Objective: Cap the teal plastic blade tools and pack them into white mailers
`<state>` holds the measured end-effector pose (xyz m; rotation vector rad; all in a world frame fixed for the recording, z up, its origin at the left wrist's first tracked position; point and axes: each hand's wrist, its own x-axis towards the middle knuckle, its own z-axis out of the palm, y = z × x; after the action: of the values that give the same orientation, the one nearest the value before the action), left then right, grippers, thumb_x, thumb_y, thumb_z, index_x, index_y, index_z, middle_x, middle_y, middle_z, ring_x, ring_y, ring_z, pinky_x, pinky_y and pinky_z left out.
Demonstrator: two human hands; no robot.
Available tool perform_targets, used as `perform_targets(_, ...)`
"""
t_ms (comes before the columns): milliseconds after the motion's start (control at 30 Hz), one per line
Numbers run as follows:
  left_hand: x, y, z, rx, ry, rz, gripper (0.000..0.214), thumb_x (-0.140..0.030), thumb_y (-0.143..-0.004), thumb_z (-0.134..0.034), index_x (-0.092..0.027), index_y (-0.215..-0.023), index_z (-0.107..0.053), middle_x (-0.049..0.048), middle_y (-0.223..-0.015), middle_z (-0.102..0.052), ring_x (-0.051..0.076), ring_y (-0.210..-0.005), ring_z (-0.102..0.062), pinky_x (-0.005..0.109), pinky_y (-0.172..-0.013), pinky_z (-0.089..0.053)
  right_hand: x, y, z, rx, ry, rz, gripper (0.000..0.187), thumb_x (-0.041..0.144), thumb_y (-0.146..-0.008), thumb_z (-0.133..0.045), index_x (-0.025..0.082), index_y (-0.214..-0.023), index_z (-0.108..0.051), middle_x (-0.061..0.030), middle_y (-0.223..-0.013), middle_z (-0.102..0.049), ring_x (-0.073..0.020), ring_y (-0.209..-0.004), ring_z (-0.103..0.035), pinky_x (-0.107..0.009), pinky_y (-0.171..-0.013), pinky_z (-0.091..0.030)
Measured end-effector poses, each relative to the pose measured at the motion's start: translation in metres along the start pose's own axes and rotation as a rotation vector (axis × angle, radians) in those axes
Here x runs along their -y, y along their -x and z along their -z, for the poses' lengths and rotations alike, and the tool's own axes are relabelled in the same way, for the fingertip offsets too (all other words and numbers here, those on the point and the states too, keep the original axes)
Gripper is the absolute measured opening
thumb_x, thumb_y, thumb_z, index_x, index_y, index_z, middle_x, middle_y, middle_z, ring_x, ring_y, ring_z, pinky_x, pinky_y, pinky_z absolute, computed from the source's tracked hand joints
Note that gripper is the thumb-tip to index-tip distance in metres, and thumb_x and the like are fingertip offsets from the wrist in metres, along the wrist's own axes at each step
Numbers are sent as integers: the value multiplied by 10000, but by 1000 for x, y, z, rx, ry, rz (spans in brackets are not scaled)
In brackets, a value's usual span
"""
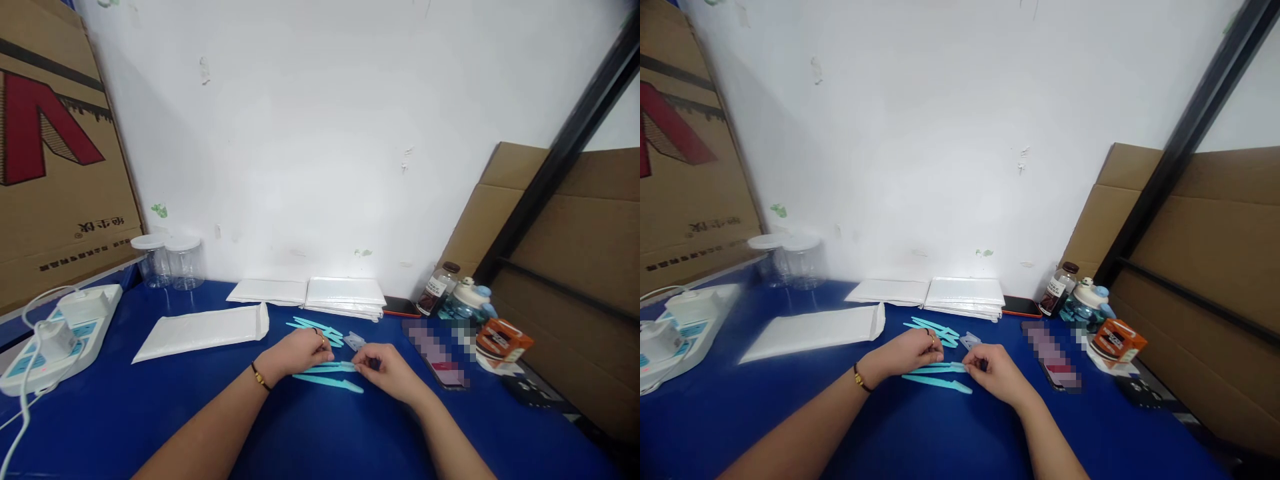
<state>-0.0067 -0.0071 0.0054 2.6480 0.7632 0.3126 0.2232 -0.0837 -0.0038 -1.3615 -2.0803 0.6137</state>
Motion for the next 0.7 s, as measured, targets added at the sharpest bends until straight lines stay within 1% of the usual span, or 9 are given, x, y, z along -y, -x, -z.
perform_targets(67, 8, -1, 0, -78, -105, 83, 229, -375, -873, -479, -208, -896, -633, 31, -905, -613, 168, -862, -560, 260, -759, -393, -5, 1, 4, 16, 32, -19, 132, 253, -791, -564, 206, -819, -684, -26, -749, -660, -155, -657, -584, -242, -585, -427)
perform_targets(133, 14, -1, -1, -132, -185, 153, 190, -334, -848, -528, -206, -962, -611, 46, -988, -594, 185, -924, -548, 285, -805, -385, -14, 1, 10, -50, 86, -44, 158, 253, -801, -536, 207, -841, -682, -32, -785, -662, -161, -681, -588, -252, -604, -427)
perform_targets(233, 20, -2, -4, -205, -237, 177, 247, -279, -833, -553, -235, -1076, -561, 43, -1090, -561, 201, -1023, -497, 304, -840, -366, -32, 1, 19, -199, 192, -104, 196, 255, -810, -489, 197, -837, -673, -42, -792, -657, -172, -697, -584, -276, -636, -432)
perform_targets(267, 20, -3, -6, -225, -248, 176, 250, -267, -835, -550, -248, -1084, -555, 36, -1101, -558, 203, -1038, -482, 311, -841, -358, -37, 1, 22, -234, 222, -127, 194, 259, -803, -489, 194, -833, -669, -43, -781, -652, -173, -686, -578, -282, -637, -433)
perform_targets(333, 22, -5, -10, -239, -263, 181, 206, -254, -842, -542, -257, -1046, -568, 23, -1082, -566, 201, -1030, -473, 321, -827, -345, -43, 2, 25, -262, 258, -158, 184, 268, -790, -497, 190, -821, -661, -37, -747, -633, -169, -653, -560, -283, -623, -433)
perform_targets(433, 25, -8, -15, -230, -248, 203, 110, -251, -844, -541, -229, -943, -583, 14, -997, -590, 191, -985, -485, 319, -796, -334, -41, 1, 20, -214, 257, -141, 158, 269, -784, -510, 196, -817, -646, -24, -741, -605, -155, -636, -546, -266, -605, -431)
perform_targets(567, 28, -9, -16, -222, -213, 229, 80, -253, -834, -552, -202, -895, -564, 10, -945, -597, 183, -961, -499, 308, -788, -330, -30, -4, 4, -111, 345, -98, 106, 231, -776, -528, 200, -799, -627, -20, -774, -580, -141, -650, -546, -242, -609, -412)
perform_targets(700, 21, -9, -9, -239, -200, 224, 51, -227, -845, -527, -194, -875, -553, 7, -893, -613, 174, -912, -521, 303, -774, -331, -26, -7, -4, -120, 506, -95, 127, 152, -774, -484, 193, -727, -594, -19, -741, -559, -132, -625, -528, -228, -576, -370)
